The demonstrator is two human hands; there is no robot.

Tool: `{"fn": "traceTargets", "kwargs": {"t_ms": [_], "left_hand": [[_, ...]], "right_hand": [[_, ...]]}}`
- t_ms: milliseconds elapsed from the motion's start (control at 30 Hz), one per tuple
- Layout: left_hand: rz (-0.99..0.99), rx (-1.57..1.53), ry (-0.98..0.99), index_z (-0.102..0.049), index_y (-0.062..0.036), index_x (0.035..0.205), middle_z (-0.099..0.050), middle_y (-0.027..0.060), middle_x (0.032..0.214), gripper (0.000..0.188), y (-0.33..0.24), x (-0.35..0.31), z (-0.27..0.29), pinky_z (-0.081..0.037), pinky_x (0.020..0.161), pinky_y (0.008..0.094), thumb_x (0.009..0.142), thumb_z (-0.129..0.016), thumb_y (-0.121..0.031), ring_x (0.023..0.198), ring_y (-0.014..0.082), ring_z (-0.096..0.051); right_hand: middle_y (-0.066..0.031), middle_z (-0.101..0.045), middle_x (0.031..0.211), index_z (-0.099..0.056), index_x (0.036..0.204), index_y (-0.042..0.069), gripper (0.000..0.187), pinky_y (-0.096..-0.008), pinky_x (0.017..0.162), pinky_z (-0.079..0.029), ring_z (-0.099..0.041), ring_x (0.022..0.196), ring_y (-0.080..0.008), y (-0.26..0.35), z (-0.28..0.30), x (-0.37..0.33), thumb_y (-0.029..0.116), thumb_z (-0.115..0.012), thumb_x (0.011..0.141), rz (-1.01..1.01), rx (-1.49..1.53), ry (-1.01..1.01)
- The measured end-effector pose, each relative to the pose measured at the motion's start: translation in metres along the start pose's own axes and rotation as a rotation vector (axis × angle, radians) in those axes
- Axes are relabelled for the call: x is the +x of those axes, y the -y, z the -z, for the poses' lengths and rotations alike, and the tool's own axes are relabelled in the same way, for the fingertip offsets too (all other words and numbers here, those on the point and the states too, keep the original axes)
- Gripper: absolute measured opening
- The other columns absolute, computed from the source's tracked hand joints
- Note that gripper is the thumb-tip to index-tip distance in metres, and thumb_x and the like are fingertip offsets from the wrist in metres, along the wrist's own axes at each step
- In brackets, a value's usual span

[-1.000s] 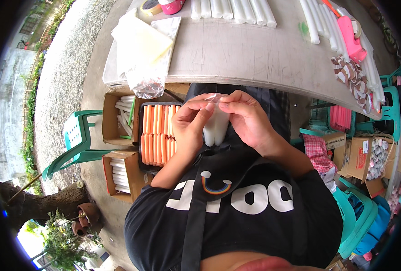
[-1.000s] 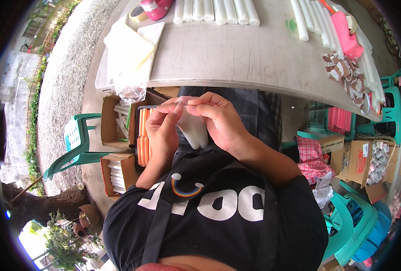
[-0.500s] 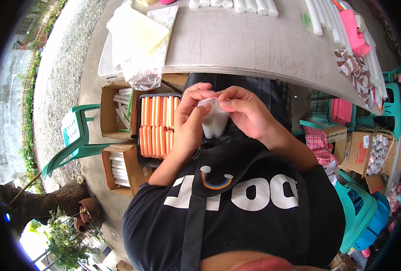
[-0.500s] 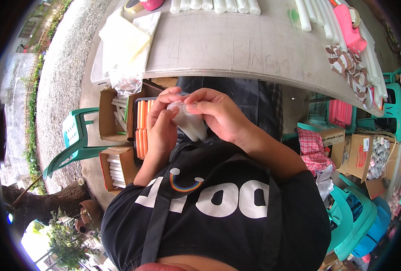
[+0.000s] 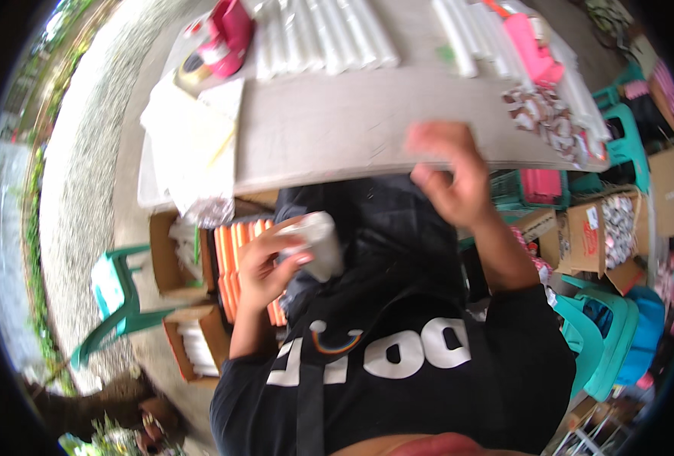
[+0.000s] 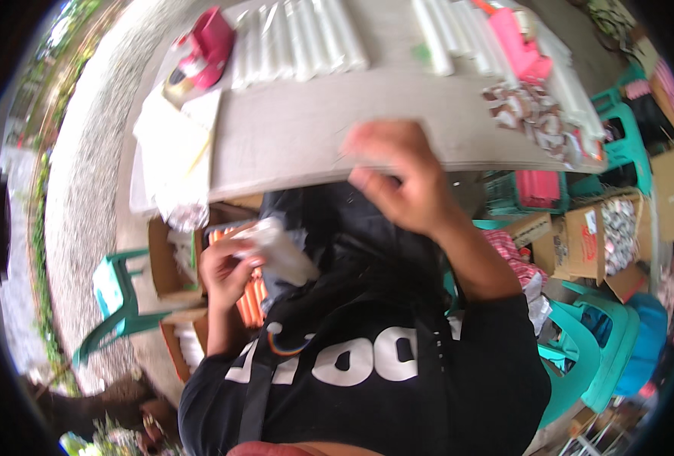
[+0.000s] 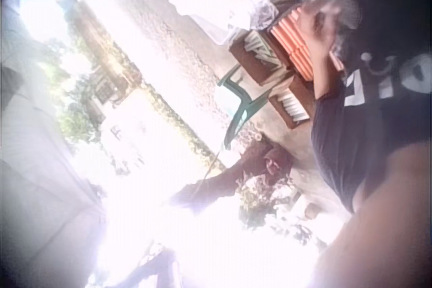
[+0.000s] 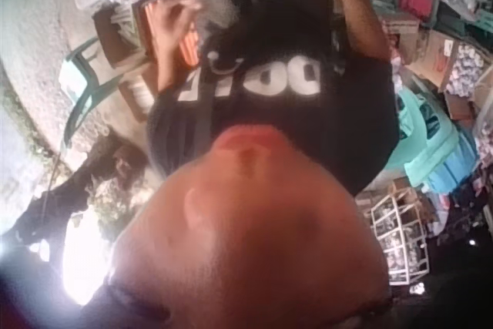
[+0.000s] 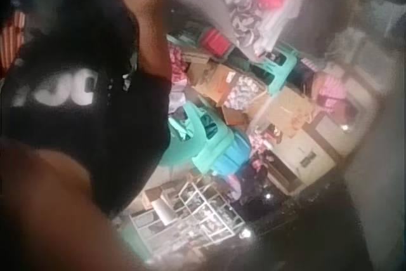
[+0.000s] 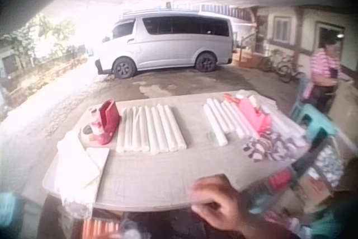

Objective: The person wraps white cylindrical candles in clear plastic sleeves at an outdoor table. They pick up each candle, slide it into a sleeve, and place the wrapped unit on the table. The process is repeated for multiple candles.

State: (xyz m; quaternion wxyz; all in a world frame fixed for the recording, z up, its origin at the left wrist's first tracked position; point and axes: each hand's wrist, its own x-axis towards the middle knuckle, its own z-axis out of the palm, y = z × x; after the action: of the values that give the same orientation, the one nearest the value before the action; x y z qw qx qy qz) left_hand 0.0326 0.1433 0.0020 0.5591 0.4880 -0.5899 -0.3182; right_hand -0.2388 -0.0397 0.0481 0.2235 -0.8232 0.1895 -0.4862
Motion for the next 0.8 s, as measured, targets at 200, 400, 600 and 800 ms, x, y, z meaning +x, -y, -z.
{"fn": "traceTargets", "kwargs": {"t_ms": [200, 400, 600, 800], "left_hand": [[-0.140, 0.081, -0.402, -0.058, 0.0019, 0.116, -0.064, 0.0152, 0.115, 0.029, -0.003, 0.005, 0.016, -0.052, 0.085, 0.0285, 0.091, -0.073, -0.004, 0.096, 0.0173, -0.064], [-0.113, 0.130, -0.465, -0.059, 0.0026, 0.117, -0.066, 0.0093, 0.108, 0.026, 0.029, 0.009, -0.014, -0.050, 0.085, 0.0275, 0.093, -0.070, -0.003, 0.096, 0.0146, -0.064], [-0.052, 0.117, -0.450, -0.059, 0.0032, 0.118, -0.066, 0.0104, 0.109, 0.026, 0.029, 0.011, -0.023, -0.050, 0.085, 0.0273, 0.096, -0.067, -0.006, 0.098, 0.0146, -0.064], [0.072, 0.276, -0.459, -0.059, 0.0023, 0.119, -0.067, 0.0083, 0.103, 0.027, 0.019, 0.007, -0.018, -0.051, 0.078, 0.0240, 0.096, -0.068, -0.008, 0.089, 0.0111, -0.065]], "right_hand": [[-0.0153, -0.056, 0.139, -0.054, 0.137, 0.003, 0.050, -0.0409, 0.109, -0.036, -0.049, 0.129, -0.0259, -0.160, 0.180, 0.043, 0.029, -0.062, 0.095, -0.622, -0.330, -0.659], [-0.0187, -0.063, 0.128, -0.055, 0.136, 0.002, 0.059, -0.0467, 0.108, -0.035, -0.049, 0.129, -0.0297, -0.295, 0.281, 0.044, 0.046, -0.057, 0.096, -1.065, -0.755, -0.460], [-0.0128, -0.069, 0.109, -0.055, 0.130, -0.001, 0.043, -0.0323, 0.097, -0.045, -0.063, 0.107, -0.0198, -0.298, 0.291, 0.072, 0.024, -0.063, 0.095, -1.081, -0.107, -0.458], [-0.0147, -0.071, 0.103, -0.058, 0.124, -0.005, 0.045, -0.0317, 0.087, -0.050, -0.065, 0.089, -0.0202, -0.265, 0.288, 0.040, 0.008, -0.072, 0.084, -0.958, 0.015, -0.628]]}}
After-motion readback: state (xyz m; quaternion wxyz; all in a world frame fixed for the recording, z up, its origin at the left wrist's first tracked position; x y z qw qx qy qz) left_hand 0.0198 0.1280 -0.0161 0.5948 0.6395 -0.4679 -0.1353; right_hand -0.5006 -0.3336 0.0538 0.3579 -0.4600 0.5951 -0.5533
